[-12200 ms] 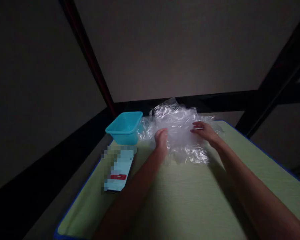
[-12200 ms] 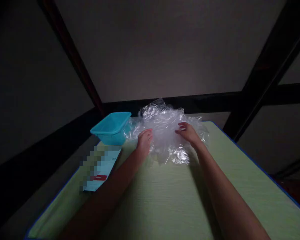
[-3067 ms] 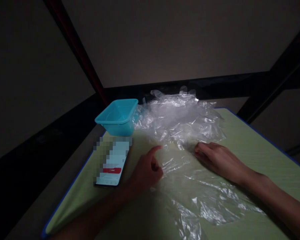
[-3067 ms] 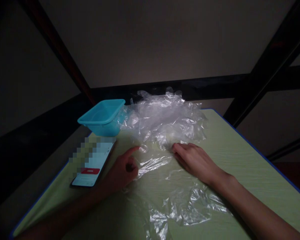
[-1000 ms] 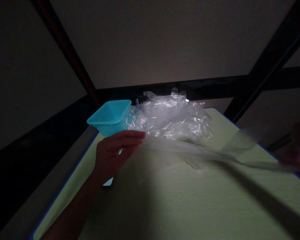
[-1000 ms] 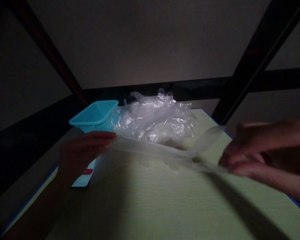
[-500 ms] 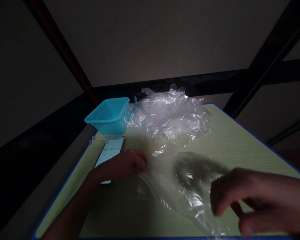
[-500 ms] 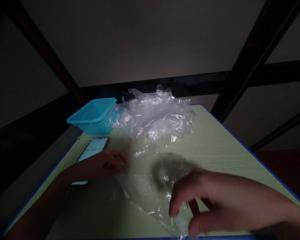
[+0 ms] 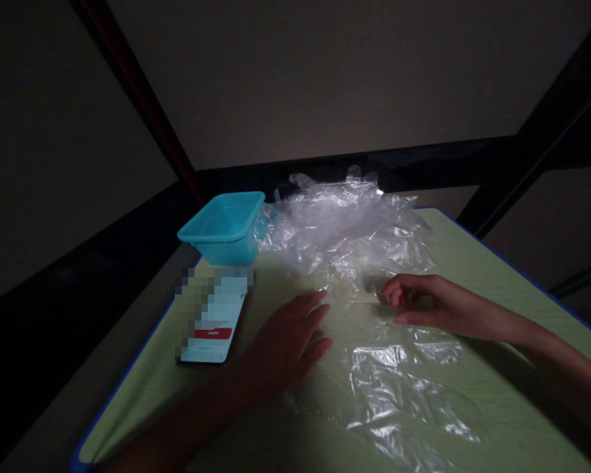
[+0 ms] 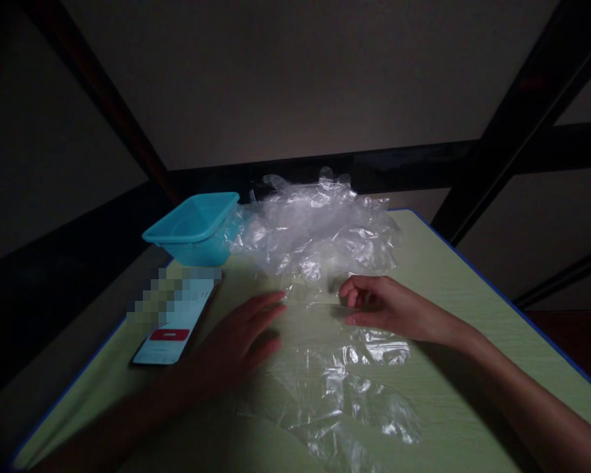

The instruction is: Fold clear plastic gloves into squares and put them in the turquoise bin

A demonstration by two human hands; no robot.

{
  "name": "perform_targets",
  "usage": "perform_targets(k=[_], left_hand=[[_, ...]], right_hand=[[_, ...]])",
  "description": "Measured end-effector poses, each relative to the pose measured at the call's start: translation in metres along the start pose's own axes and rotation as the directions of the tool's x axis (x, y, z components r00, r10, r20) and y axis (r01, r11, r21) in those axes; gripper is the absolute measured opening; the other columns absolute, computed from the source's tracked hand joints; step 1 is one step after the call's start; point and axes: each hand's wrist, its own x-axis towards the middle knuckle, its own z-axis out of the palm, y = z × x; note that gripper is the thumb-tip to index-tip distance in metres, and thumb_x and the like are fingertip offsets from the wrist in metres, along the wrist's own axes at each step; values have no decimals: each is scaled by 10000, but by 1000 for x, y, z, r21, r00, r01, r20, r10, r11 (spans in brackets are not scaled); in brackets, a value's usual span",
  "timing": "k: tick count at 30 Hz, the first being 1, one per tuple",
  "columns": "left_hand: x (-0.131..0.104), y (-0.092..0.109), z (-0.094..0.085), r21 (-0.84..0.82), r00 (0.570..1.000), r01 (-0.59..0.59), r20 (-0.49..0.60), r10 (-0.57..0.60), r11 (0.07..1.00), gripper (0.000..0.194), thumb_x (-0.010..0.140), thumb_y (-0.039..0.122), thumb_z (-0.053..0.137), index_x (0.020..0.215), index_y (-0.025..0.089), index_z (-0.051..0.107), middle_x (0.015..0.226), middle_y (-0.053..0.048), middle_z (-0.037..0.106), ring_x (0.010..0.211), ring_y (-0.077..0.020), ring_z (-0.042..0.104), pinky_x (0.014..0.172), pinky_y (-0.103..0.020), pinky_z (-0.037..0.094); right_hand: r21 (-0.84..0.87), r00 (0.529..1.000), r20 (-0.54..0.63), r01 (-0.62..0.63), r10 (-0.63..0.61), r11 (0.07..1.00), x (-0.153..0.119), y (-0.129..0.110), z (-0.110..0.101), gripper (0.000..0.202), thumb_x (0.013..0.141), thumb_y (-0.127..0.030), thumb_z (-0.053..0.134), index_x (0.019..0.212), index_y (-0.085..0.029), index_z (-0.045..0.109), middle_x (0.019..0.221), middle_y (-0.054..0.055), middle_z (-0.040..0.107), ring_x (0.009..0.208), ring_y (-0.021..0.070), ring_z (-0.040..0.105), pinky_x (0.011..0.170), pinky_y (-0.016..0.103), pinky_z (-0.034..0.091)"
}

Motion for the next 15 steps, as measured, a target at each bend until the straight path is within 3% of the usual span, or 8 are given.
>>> perform_targets(k=[4, 7, 9, 11, 13, 15], left_hand=[[-1, 5, 8, 51, 987, -67, 151, 59, 996, 573, 860, 318, 523, 1335, 54, 340, 1459, -199, 265, 1366, -276, 205, 1094, -466, 246], [0, 5, 8, 42, 972, -73, 227, 62, 996, 653, 852, 351, 535, 1371, 55, 273, 1475, -198, 219, 1378, -269, 156, 1103, -461, 222], [1, 4, 7, 38, 967, -78, 248, 67, 996, 670, 854, 377, 525, 1382, 66, 253, 1482, -190, 201, 1382, -264, 135, 1105, -455, 213], [1, 4, 8, 39, 964, -92, 254, 79, 995, 674, 857, 399, 514, 1387, 77, 250, 1488, -183, 184, 1385, -265, 110, 1108, -458, 196], [0, 4, 8, 38, 963, -100, 254, 87, 994, 668, 859, 412, 506, 1388, 89, 257, 1491, -176, 179, 1386, -268, 96, 1109, -467, 184], [0, 7, 7, 30, 961, -98, 261, 87, 995, 667, 854, 415, 515, 1385, 95, 269, 1490, -176, 178, 1385, -274, 93, 1107, -477, 181]], right_hand=[[-101, 998, 31, 51, -48, 994, -7, 4, -3, 185, 760, -283, 566, 916, -190, 530, 709, 0, 543, 613, 135, 529, 543, 259, 459], [-287, 985, -9, 160, -169, 945, -10, 4, -3, 160, 801, -199, 479, 947, -185, 541, 699, 7, 556, 602, 139, 540, 541, 264, 459], [-459, 949, -55, 251, -309, 852, -12, 3, -6, 190, 825, -137, 418, 951, -182, 554, 755, 37, 588, 668, 159, 567, 596, 289, 463], [-643, 891, -71, 303, -448, 703, -15, 4, -10, 244, 836, -89, 379, 948, -190, 571, 790, 57, 603, 716, 185, 568, 637, 322, 449], [-785, 840, -73, 284, -537, 551, -19, 5, -15, 270, 833, -66, 374, 934, -200, 586, 759, 62, 595, 704, 208, 549, 627, 343, 421], [-851, 802, -129, 212, -583, 480, -20, 6, -17, 280, 811, -52, 386, 925, -206, 590, 731, 64, 580, 671, 220, 525, 592, 349, 394]])
